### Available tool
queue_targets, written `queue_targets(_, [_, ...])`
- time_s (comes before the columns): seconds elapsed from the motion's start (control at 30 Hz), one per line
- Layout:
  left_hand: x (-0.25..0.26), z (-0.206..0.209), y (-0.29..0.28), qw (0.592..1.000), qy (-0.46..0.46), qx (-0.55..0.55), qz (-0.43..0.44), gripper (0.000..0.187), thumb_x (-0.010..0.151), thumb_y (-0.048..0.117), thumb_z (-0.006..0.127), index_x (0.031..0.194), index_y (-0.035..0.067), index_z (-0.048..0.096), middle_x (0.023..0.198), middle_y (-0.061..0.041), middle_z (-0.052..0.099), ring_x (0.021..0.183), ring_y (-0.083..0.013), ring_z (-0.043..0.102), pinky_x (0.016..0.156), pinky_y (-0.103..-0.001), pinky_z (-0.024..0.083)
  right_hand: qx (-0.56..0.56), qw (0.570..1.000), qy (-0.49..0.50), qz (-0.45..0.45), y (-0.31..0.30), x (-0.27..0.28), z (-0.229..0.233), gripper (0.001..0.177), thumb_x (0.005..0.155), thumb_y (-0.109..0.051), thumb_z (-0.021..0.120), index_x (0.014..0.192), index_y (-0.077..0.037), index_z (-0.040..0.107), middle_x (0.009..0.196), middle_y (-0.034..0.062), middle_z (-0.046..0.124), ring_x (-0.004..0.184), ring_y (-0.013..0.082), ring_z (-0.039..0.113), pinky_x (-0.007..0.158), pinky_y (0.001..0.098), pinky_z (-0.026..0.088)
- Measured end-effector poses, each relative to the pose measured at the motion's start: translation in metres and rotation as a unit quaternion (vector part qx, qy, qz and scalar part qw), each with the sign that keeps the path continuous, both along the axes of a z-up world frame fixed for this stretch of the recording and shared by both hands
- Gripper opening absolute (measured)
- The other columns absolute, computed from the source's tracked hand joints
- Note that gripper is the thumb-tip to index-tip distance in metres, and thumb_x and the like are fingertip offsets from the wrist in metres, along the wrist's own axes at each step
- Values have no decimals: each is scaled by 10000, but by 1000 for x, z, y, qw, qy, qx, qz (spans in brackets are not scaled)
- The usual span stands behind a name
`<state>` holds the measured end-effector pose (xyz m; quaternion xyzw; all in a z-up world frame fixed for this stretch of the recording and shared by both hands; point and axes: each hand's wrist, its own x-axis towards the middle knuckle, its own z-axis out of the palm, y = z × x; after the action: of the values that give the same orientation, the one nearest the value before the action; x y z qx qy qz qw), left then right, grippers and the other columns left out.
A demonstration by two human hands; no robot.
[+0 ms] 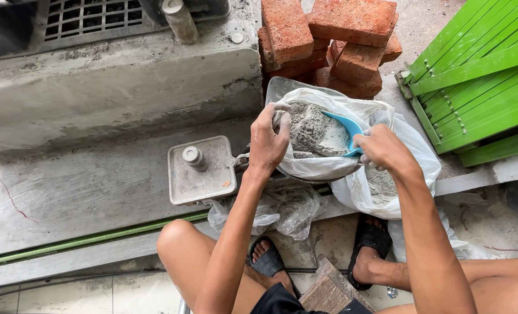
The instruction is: The person scoops cement from a white bag using a blue scoop and pours it into a clear plastic container. The person repeats this action multiple times to fill the container.
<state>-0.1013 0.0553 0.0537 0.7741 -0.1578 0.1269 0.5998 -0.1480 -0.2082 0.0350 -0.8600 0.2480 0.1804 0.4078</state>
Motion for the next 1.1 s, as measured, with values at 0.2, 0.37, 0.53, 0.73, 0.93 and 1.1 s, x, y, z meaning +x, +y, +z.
queue_targets(0.2, [3, -7, 3, 1000, 7, 8, 8, 120, 989, 120, 606, 1091, 126, 669, 786, -121, 625, 695, -261, 634, 682, -411, 541, -30, 999, -16, 3, 3, -7, 11, 456, 869, -257, 577, 1048, 130, 736, 583, 161, 612, 438, 214, 549, 392, 364, 449])
queue_targets(0.37, [-8, 16, 1, 994, 91, 33, 55, 327, 958, 192, 611, 1237, 22, 605, 955, -299, 667, 901, -474, 702, 779, -548, 575, -197, 978, -46, 50, 43, -22, 84, 360, 910, -370, 610, 727, -67, 680, 735, 175, 693, 788, 434, 695, 795, 564, 516])
queue_targets(0.53, [-9, -18, 0, 970, 162, 148, 102, 406, 899, 318, 644, 1156, 4, 651, 982, -261, 691, 920, -475, 713, 787, -581, 583, -282, 955, -50, 73, 61, -32, 108, 311, 943, -395, 660, 889, -96, 724, 810, 144, 740, 885, 409, 740, 862, 544, 528])
queue_targets(0.73, [-9, -26, -5, 978, 82, 159, 110, 212, 962, 230, 563, 962, 22, 604, 830, -189, 601, 852, -460, 685, 690, -568, 571, -332, 937, -74, 82, 68, -48, 101, 257, 951, -372, 699, 1092, -164, 749, 889, 162, 781, 929, 426, 763, 842, 555, 551])
queue_targets(0.93, [2, -19, 8, 965, 72, 184, 170, 160, 1017, 187, 474, 947, 66, 552, 840, -114, 560, 824, -388, 691, 683, -539, 577, -356, 926, -92, 91, 81, -60, 125, 263, 927, -307, 740, 1150, -168, 725, 889, 189, 778, 904, 448, 767, 814, 552, 558])
queue_targets(1.1, [-6, -14, 9, 927, 20, 286, 241, 81, 985, 160, 515, 958, 93, 551, 901, -74, 557, 916, -348, 662, 774, -496, 556, -370, 917, -108, 98, 66, -59, 125, 280, 890, -257, 785, 1155, -181, 730, 880, 184, 780, 882, 441, 772, 804, 545, 554])
